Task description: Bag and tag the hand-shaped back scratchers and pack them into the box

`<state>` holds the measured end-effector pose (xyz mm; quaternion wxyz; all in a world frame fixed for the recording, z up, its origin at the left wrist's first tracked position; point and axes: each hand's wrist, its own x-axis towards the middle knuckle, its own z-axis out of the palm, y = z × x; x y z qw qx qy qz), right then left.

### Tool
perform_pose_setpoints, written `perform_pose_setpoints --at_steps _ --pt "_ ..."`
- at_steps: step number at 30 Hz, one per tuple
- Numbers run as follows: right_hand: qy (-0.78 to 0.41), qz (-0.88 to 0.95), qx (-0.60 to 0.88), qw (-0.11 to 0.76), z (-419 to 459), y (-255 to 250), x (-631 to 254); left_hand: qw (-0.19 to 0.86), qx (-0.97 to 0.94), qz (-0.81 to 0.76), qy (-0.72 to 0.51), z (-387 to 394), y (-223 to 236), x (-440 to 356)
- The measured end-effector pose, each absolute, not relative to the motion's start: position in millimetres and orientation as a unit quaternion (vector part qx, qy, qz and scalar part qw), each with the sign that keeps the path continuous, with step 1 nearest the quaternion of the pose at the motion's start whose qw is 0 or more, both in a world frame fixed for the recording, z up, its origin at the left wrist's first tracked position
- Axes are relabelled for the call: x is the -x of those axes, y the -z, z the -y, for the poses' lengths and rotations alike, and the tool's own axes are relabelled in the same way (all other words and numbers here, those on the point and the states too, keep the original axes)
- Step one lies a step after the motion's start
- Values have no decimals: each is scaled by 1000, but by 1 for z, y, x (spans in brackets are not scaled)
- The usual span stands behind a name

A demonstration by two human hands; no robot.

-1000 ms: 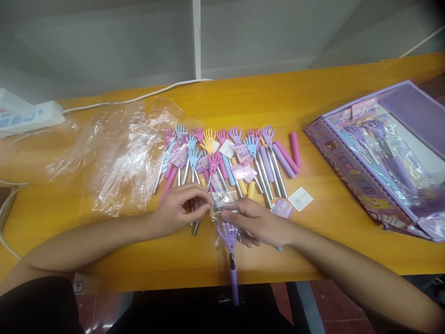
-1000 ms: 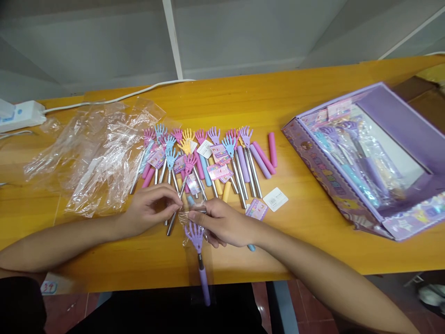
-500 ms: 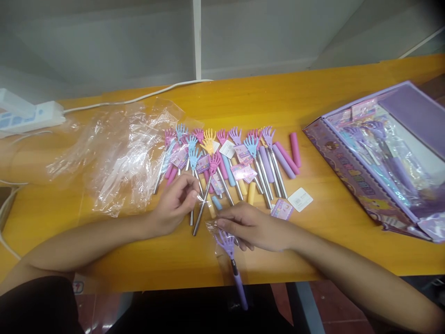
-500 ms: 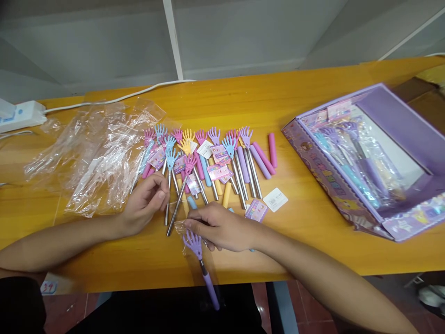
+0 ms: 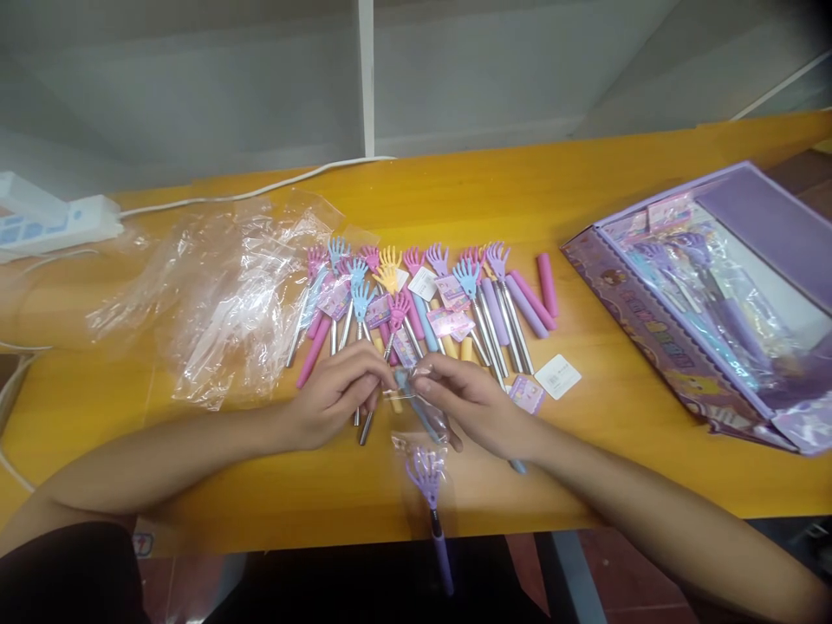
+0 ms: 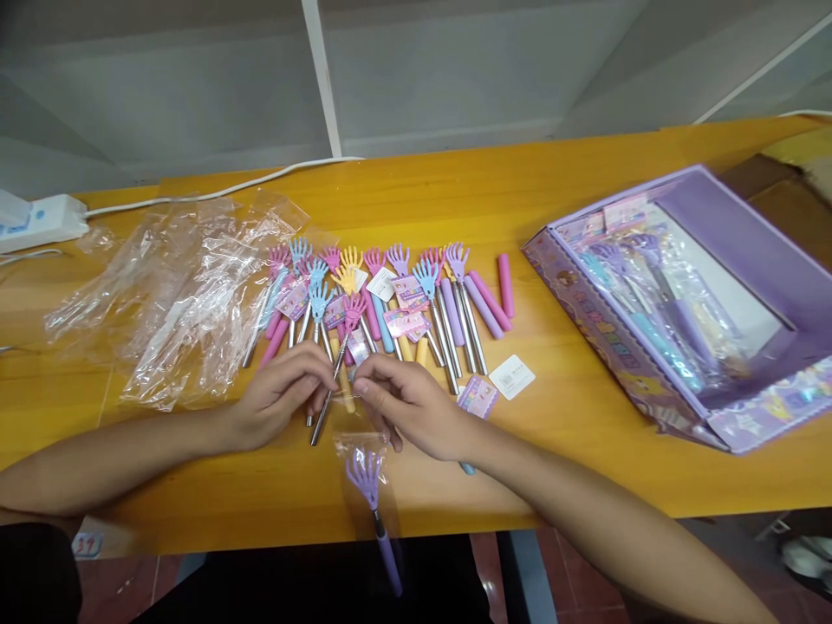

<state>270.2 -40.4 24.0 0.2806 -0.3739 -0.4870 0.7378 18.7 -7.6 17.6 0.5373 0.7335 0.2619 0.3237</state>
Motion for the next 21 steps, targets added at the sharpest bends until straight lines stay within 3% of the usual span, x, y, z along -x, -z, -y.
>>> perform_pose_setpoints --at_steps 3,7,14,17,19,21 --pt "-715 490 393 309 39 -25 -269 555 -735 -242 -304 10 -17 -19" --pt "-682 492 420 342 40 -23 -266 498 -779 -224 -306 14 -15 -22" --pt "-658 525 419 341 32 -22 -273 484 -757 -296 -323 15 -13 -23" --pt "-458 654 484 357 19 -21 -287 480 -738 -314 -355 10 -12 -21" --pt "-275 748 513 319 9 -20 -298 477 -734 -315 -366 6 -10 -19" --pt "-164 789 532 261 1 -18 -306 466 -742 -316 -364 4 -9 -18"
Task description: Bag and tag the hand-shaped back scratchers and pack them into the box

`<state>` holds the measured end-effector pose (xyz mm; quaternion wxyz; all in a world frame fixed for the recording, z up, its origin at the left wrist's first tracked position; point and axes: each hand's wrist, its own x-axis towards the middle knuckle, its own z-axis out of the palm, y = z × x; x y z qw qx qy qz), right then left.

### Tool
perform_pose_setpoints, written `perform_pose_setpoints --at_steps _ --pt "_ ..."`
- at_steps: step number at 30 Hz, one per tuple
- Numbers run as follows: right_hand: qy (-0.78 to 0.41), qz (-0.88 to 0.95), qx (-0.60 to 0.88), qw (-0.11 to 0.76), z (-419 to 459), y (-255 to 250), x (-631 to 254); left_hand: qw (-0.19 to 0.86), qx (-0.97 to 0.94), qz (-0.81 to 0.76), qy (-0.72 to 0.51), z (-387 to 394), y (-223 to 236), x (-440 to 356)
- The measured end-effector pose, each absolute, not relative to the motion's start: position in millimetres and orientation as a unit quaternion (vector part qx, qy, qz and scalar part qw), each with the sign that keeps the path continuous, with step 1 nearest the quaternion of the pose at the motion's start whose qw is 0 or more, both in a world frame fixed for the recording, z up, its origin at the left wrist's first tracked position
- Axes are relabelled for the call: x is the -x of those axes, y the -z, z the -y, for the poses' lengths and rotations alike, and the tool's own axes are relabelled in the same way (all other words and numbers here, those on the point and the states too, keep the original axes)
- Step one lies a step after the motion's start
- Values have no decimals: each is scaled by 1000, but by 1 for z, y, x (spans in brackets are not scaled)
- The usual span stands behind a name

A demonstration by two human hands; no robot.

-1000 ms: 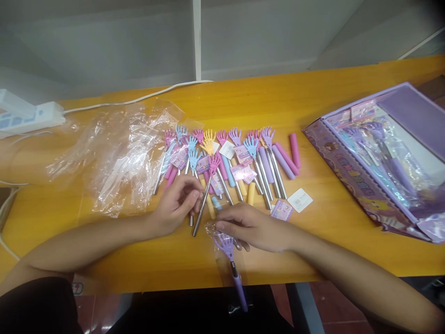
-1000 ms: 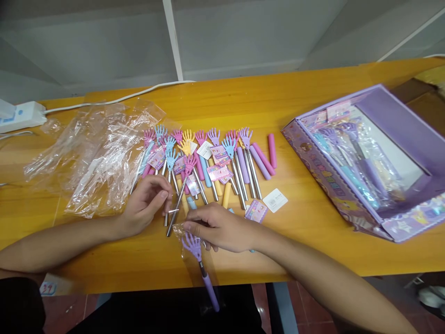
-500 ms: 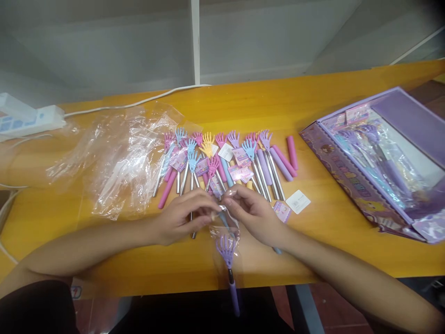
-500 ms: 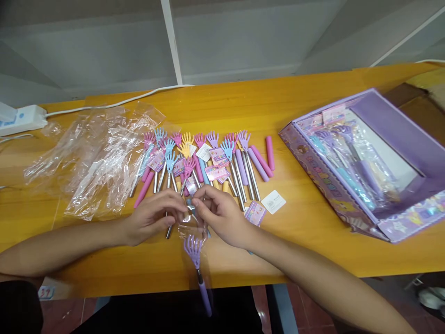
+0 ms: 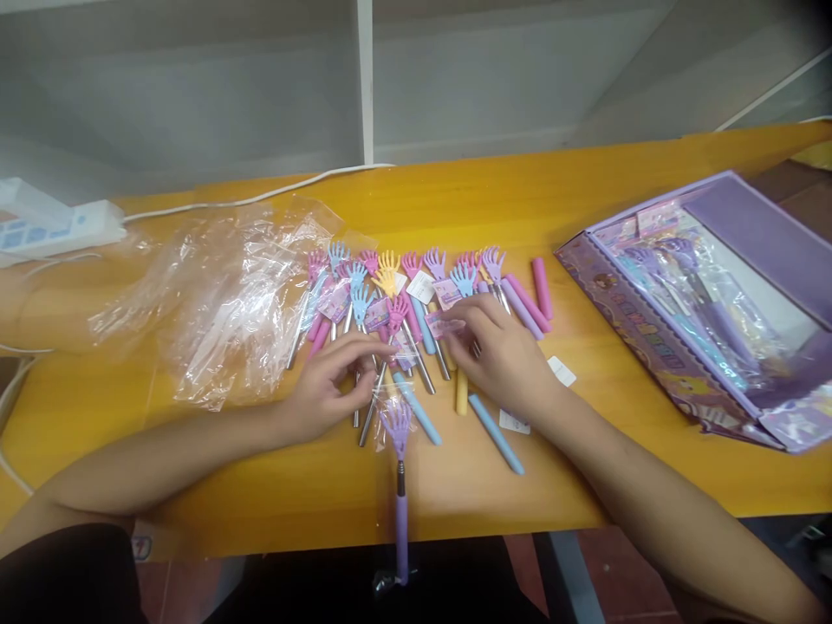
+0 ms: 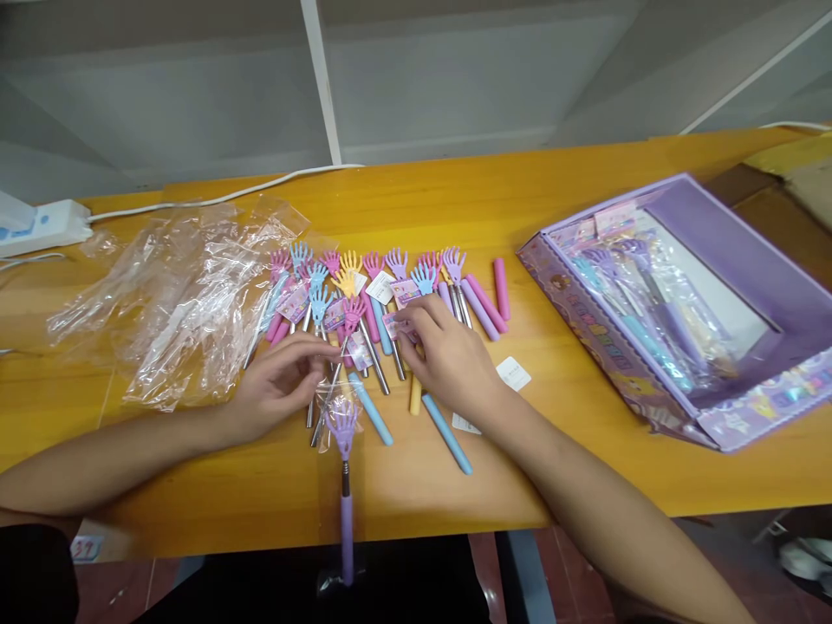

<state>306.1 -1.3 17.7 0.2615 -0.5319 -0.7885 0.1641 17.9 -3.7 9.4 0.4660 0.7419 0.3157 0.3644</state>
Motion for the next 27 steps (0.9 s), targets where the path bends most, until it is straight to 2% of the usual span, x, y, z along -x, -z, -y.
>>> perform_pose_setpoints --at_steps 4,18,22,27 --pt "-106 823 523 192 -3 -15 -313 464 -740 -317 -369 3 -9 -17" --pt "-12 850 514 110 0 -6 -307 451 -772 -281 -350 4 -8 -18" --pt "-33 840 532 99 -2 -7 -306 454 -772 -276 -349 5 -8 -19" --pt "-125 816 546 140 -4 -6 -309 521 -737 -272 -335 9 -5 -19"
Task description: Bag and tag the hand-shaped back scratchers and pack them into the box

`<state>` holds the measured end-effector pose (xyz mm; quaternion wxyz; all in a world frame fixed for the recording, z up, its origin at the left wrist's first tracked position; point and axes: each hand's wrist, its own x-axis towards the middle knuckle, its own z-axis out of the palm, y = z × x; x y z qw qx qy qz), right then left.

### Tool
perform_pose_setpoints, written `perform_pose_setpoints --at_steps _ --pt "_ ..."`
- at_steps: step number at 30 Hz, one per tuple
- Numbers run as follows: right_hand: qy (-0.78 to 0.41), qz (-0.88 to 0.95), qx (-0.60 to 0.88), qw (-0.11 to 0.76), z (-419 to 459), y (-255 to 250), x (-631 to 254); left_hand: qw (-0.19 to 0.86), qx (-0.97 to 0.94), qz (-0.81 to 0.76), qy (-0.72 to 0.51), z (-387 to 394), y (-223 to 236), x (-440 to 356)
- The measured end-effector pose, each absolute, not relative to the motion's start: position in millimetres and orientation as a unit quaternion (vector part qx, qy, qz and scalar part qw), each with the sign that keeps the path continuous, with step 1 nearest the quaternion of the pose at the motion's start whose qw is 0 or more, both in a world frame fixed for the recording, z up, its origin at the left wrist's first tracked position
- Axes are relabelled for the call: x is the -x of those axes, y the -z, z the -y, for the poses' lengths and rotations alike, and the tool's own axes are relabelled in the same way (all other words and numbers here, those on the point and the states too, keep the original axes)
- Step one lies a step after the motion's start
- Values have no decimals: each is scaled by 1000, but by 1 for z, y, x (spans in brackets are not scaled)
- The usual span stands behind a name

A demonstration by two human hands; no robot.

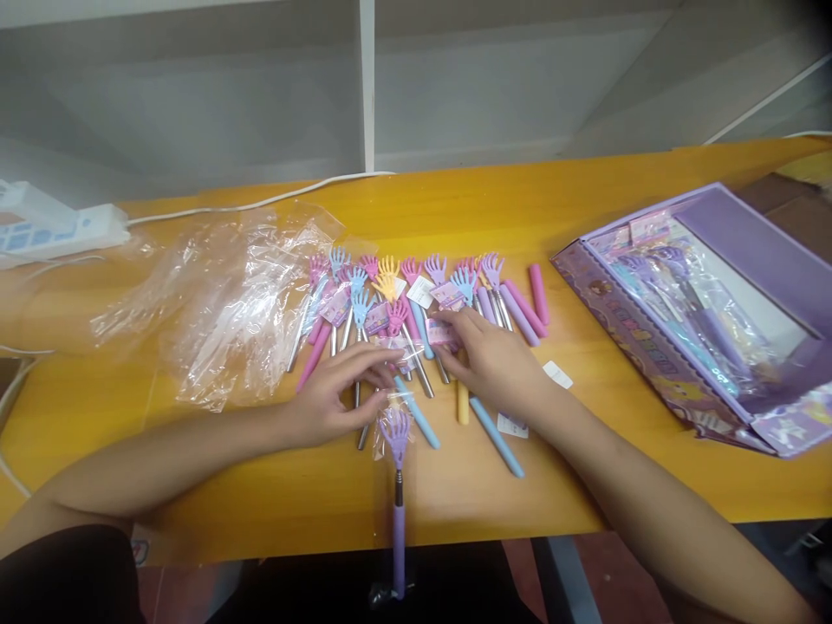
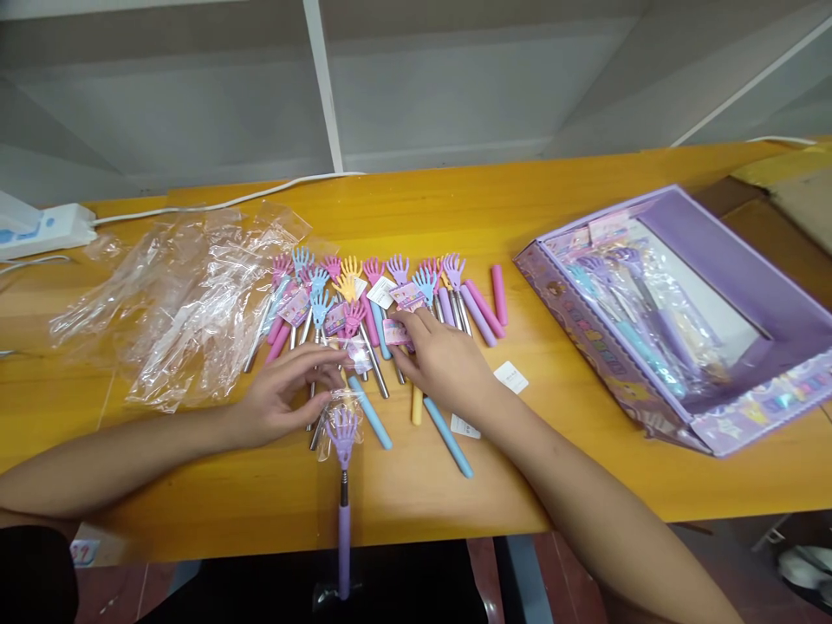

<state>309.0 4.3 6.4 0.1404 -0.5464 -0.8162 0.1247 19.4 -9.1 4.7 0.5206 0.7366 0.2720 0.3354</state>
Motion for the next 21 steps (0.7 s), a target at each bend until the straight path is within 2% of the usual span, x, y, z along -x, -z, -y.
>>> perform_pose_setpoints --at_steps 7,15,21 --pt "-194 780 548 231 -5 -13 -310 552 -716 -262 -338 9 -3 -19" --pt "-243 782 463 339 -5 -19 -315 551 -708 -274 -346 9 -2 -18" --pt "-369 623 460 513 -2 -17 -306 560 -701 -274 -346 8 0 -17"
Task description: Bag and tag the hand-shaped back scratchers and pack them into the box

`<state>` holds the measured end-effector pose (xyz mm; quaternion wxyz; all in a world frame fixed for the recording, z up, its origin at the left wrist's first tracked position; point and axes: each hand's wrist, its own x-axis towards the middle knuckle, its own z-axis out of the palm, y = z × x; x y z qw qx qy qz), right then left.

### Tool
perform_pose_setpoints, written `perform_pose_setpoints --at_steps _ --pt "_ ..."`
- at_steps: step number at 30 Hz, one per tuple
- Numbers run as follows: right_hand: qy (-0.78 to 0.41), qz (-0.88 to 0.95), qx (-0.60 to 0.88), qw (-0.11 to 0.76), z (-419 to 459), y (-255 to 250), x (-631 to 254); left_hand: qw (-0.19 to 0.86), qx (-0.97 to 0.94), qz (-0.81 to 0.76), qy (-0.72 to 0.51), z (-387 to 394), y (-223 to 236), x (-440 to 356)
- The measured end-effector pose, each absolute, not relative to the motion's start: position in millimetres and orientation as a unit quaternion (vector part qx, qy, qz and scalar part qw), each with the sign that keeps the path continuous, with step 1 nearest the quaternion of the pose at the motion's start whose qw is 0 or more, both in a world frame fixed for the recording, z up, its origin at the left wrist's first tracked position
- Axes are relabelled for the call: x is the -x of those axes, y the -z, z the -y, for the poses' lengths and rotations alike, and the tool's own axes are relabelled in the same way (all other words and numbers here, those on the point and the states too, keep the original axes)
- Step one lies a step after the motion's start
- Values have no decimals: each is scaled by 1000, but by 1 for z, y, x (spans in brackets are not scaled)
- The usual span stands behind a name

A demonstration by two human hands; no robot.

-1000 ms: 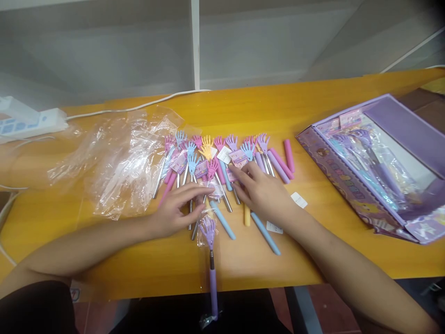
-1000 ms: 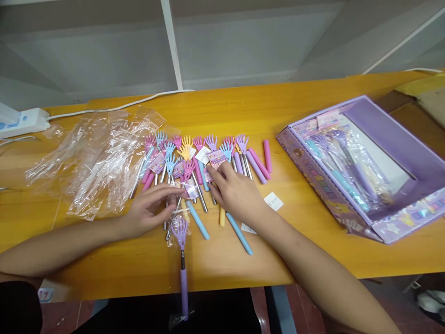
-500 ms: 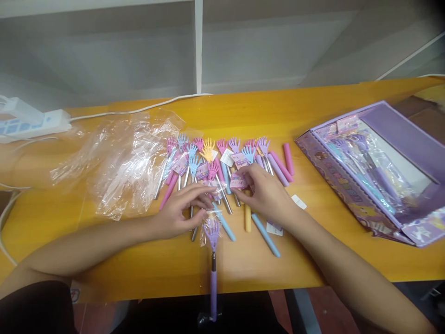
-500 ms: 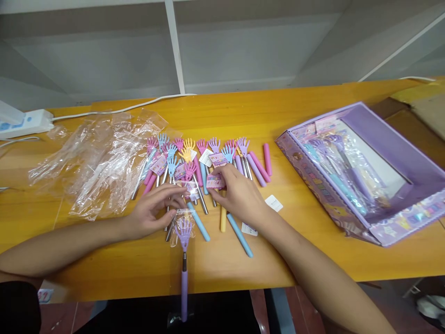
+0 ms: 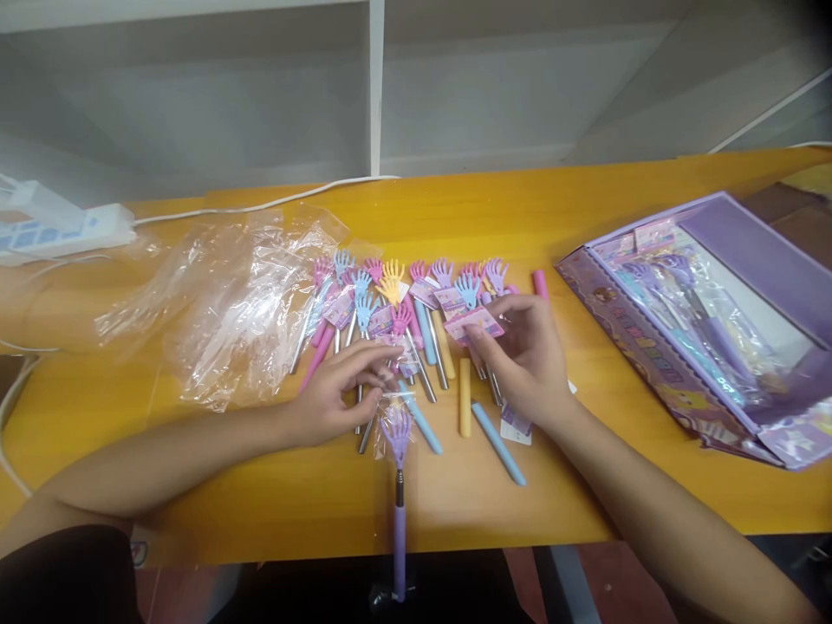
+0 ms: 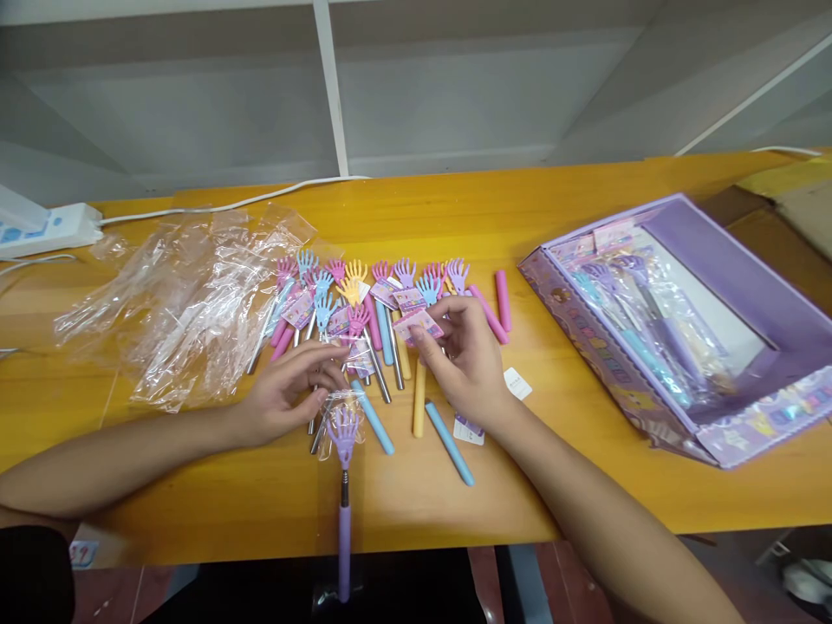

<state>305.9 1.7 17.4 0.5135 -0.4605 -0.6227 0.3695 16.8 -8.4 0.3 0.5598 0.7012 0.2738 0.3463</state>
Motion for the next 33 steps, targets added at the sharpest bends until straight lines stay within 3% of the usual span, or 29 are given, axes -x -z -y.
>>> perform_pose_setpoints --at_steps 4,9,14,22,33 --pt "-415 575 439 551 3 -18 -298 560 -703 -273 -342 8 1 -16" --pt "-361 627 457 516 6 -13 -294 564 -708 -259 -337 6 -2 -18" --pt "-332 671 440 495 11 -9 -290 633 -664 -230 -326 3 -5 -18" --pt "-310 624 477 536 18 -6 -283 691 -621 -196 -314 0 -11 -18" --pt "-436 586 399 554 20 -7 -277 765 -546 -160 -300 -7 -7 -18"
